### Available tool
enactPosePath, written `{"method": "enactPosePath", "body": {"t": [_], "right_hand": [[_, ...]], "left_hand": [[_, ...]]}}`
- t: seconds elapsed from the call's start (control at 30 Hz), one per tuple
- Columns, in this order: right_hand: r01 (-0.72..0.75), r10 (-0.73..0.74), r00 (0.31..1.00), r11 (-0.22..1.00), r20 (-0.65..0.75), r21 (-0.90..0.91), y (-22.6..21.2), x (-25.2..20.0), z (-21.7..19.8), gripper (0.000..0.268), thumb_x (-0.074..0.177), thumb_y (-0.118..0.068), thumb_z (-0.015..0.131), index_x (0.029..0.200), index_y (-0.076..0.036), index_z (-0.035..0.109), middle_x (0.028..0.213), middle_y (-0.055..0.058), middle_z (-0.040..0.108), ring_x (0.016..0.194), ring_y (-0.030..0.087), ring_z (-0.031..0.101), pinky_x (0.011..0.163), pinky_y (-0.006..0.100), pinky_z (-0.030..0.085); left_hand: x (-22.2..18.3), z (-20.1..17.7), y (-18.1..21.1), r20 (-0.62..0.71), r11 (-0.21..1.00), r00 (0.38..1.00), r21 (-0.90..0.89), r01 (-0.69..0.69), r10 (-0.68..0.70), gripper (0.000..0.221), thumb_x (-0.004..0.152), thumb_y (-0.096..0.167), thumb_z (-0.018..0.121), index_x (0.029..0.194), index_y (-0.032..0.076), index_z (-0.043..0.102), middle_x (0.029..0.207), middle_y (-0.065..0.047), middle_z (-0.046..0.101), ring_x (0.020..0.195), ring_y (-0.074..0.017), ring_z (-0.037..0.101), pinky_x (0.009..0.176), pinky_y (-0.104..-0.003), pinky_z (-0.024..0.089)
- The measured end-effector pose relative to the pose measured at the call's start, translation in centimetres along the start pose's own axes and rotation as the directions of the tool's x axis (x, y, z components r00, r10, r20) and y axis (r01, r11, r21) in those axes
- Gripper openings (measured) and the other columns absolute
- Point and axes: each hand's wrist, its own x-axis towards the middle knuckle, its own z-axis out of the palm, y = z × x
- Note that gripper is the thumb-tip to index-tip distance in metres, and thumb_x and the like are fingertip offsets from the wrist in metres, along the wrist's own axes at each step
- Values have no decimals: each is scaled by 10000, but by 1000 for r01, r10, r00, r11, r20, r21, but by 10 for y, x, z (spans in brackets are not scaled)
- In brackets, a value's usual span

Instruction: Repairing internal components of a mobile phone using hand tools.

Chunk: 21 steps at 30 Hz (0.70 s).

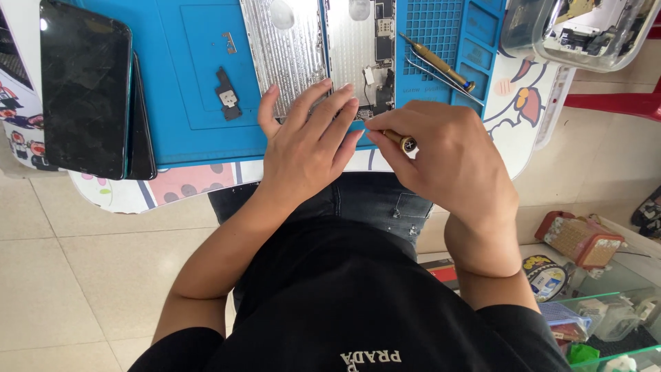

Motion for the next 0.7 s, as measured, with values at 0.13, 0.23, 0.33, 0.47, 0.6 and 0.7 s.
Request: {"method": "enactPosePath", "body": {"t": [0.13, 0.23, 0.33, 0.47, 0.6, 0.7], "right_hand": [[1, 3, 999, 994, 34, -111, -7, 4, -2, 117, 942, -112, 762, 1028, -33, 751, 907, 113, 736, 711, 308, 684, 629, 384, 528], [-1, 8, 1000, 972, 28, -235, -8, 2, 1, 87, 978, -141, 733, 994, -58, 751, 884, 104, 728, 768, 328, 698, 671, 416, 541], [17, -4, 999, 951, 41, -307, -9, 6, 5, 105, 943, -87, 685, 1032, -70, 738, 889, 124, 709, 754, 321, 687, 649, 397, 540], [-48, 69, 997, 934, 46, -355, -12, 7, 5, 291, 1013, -237, 732, 1220, -44, 662, 809, 123, 689, 707, 315, 687, 574, 402, 513], [120, -115, 993, 917, 35, -381, -20, 10, 1, 457, 865, -53, 663, 1318, -60, 607, 851, 136, 671, 755, 308, 701, 592, 365, 541], [107, -109, 994, 937, 13, -333, -20, 11, -4, 564, 808, -122, 690, 1357, -60, 583, 972, 152, 682, 851, 324, 698, 653, 372, 556]], "left_hand": [[2, -3, -2, 12, 1000, 1000, -17, -3, 4, 327, 1053, 342, 738, 1283, 110, 719, 1425, 5, 616, 1383, -210, 526, 1204, -597, 128], [0, -4, -1, 20, 1000, 1000, -21, -13, 13, 329, 1054, 338, 738, 1302, 124, 708, 1431, 13, 611, 1381, -210, 527, 1205, -598, 135], [1, -4, -2, 10, 1000, 1000, -26, -17, 17, 337, 1054, 332, 743, 1309, 117, 690, 1438, 8, 603, 1376, -221, 527, 1195, -615, 138], [1, -2, 0, 7, 999, 1000, -48, -10, 10, 336, 1037, 300, 743, 1316, 121, 689, 1449, 5, 596, 1380, -227, 525, 1193, -620, 149], [2, -3, -1, 31, 1000, 1000, -20, -3, 4, 287, 1035, 297, 750, 1254, 119, 698, 1386, 7, 606, 1372, -234, 533, 1187, -627, 155], [2, -4, 0, 13, 999, 1000, -39, 5, -5, 277, 1042, 294, 746, 1254, 121, 708, 1367, 0, 609, 1377, -231, 533, 1192, -624, 155]]}}
